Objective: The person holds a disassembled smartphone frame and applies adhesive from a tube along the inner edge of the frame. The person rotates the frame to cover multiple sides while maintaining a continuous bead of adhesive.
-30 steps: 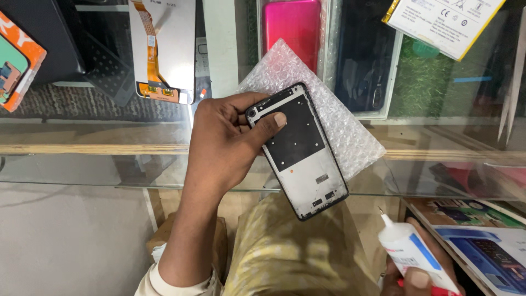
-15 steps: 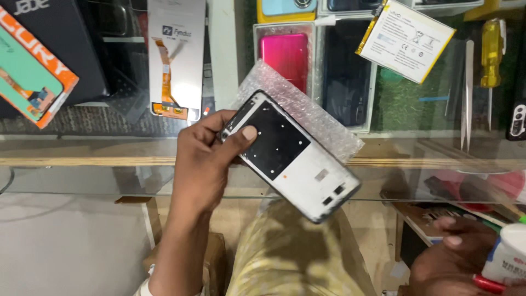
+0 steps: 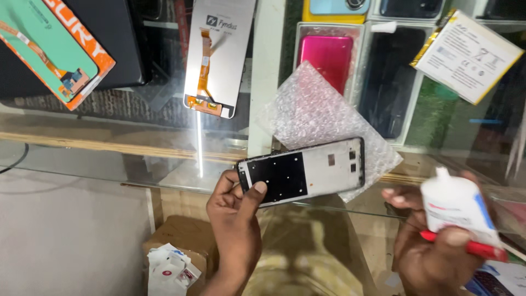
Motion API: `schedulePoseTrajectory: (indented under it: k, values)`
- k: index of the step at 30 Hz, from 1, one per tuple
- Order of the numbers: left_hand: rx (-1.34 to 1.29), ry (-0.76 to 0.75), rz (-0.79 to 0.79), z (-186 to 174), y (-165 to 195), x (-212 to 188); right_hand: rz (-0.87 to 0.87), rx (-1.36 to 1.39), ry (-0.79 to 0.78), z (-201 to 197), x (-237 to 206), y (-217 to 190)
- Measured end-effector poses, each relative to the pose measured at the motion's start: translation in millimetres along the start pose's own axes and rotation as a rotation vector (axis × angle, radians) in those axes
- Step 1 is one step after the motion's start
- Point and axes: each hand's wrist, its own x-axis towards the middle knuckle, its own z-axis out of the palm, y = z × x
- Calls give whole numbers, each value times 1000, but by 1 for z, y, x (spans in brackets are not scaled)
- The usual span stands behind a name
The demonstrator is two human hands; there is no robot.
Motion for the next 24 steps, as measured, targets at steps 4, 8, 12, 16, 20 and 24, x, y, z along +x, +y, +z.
schedulePoseTrajectory:
  k: [4, 8, 12, 16, 20, 24]
  values:
    - [164, -9, -71, 0, 6, 1, 3, -77, -61, 36, 18, -10]
    - [304, -86, -144, 2, 21, 4, 6, -182, -43, 52, 26, -19]
    - [422, -220, -219, 1, 30, 7, 1, -184, -49, 53, 28, -26]
    - [393, -295, -277, -6, 34, 9, -18, -218, -62, 46, 32, -31]
    - [308, -232, -266, -8, 32, 6, -119, -269, -67, 44, 43, -16]
    - [311, -203, -239, -6, 26, 3, -82, -294, -62, 43, 49, -4]
